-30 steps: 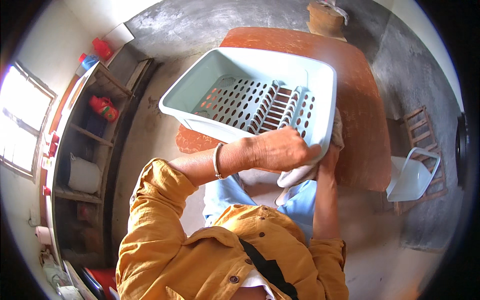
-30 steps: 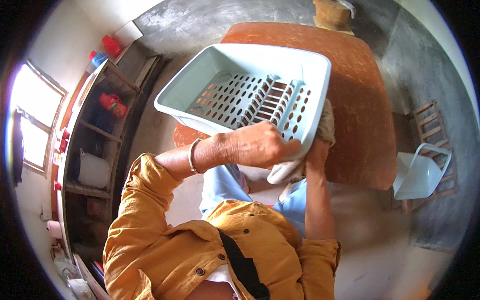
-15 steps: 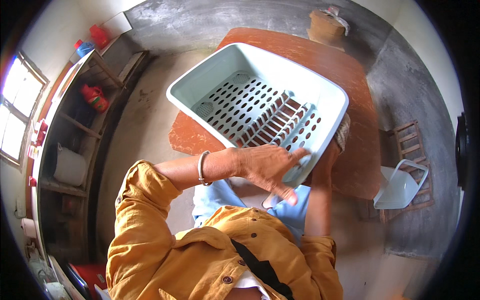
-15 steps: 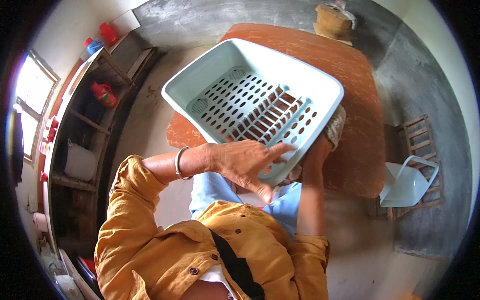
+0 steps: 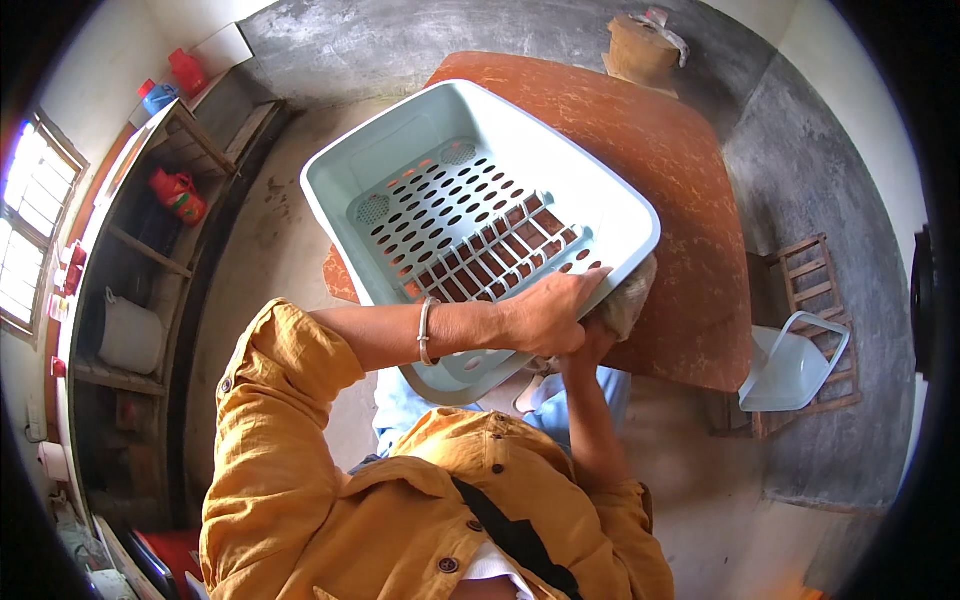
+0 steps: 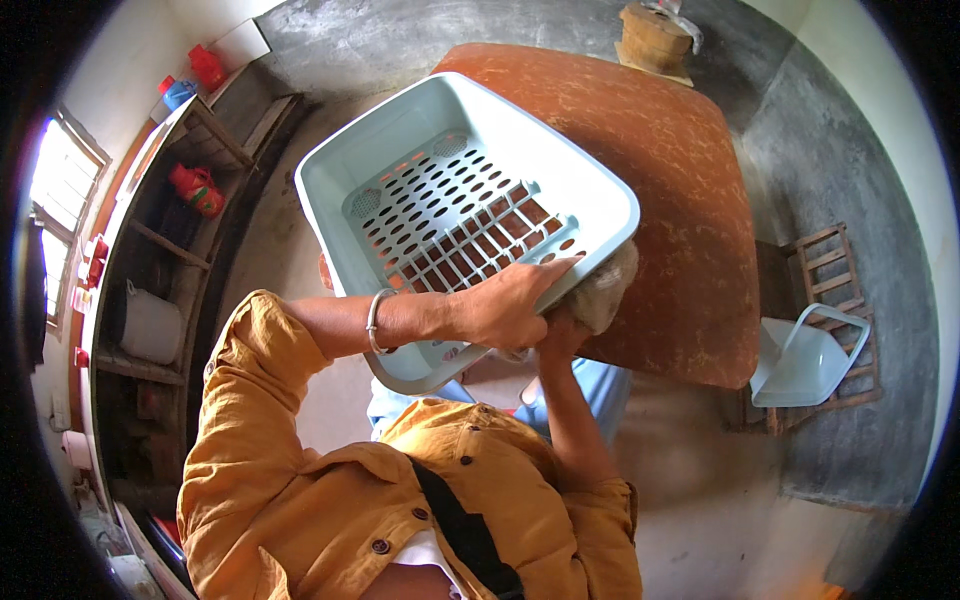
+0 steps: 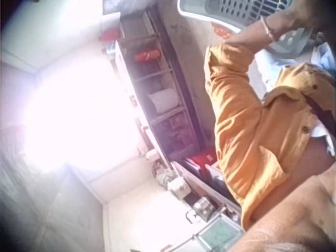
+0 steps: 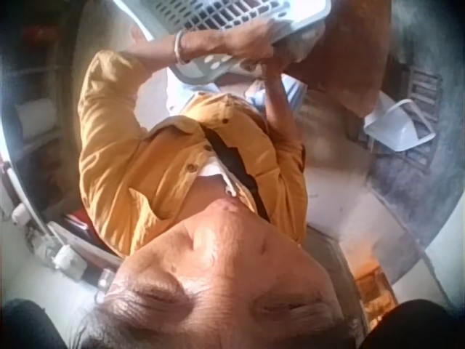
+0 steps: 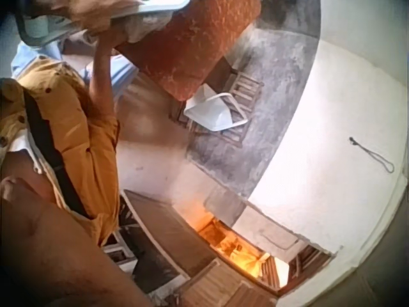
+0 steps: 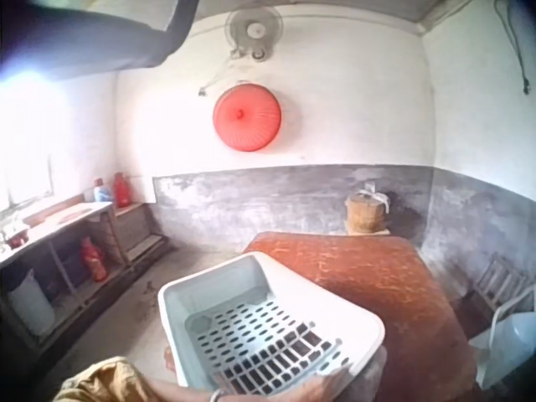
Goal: The person cleans a light blue plastic dish rack using a grey cloth. They wipe the interior surfaces, the perforated bottom, and the raised grid structure. The person also wipes the exterior sides and the bottom of the rack, turning it over to reach all surfaces.
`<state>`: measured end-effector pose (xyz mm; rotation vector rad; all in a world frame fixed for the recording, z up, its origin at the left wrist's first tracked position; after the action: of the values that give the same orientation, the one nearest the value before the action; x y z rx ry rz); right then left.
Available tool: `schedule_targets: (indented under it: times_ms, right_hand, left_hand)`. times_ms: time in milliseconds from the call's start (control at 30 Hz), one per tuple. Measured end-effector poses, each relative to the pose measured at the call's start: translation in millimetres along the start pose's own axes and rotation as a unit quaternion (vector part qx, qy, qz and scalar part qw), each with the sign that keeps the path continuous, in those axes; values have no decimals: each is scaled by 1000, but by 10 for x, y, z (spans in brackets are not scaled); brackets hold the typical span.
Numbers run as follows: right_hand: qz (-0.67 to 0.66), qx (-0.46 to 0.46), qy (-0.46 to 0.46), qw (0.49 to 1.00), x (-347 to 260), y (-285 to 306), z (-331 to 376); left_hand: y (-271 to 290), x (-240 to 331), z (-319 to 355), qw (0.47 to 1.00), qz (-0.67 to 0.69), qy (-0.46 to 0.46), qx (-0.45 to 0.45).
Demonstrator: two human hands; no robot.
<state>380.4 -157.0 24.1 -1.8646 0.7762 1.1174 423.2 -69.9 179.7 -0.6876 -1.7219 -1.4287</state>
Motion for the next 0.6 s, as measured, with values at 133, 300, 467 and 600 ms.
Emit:
schedule_targets:
  times_ms: [133,300,467,600]
  right_hand:
    - [44,-126,4,991,-806,-99,-414]
    - [36,-229,-23,973,-809,-10,-585]
    - [47,-99,-64,992,-490,200,-258]
    - [-16,-37,-68,997,-588,4,5]
  left_hand:
    - [-18,37,242,1000,9,-18,-22]
    - [-27,-125,441,996,-10,-61,-70]
    - [93,-164,414,993,-39,-53,-103]
    - [2,-183,439,981,-149,-51,-111]
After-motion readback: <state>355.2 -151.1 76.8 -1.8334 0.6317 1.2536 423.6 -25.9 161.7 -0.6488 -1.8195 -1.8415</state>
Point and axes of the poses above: each hand's wrist, its own z-axis away from the middle knuckle, its own y-axis out of the back of the hand, x = y × z, the point moved 7 cm from there along -z, towards the middle knuckle, and after that the axes turned 7 degrees about z, right-handed, at the moved point
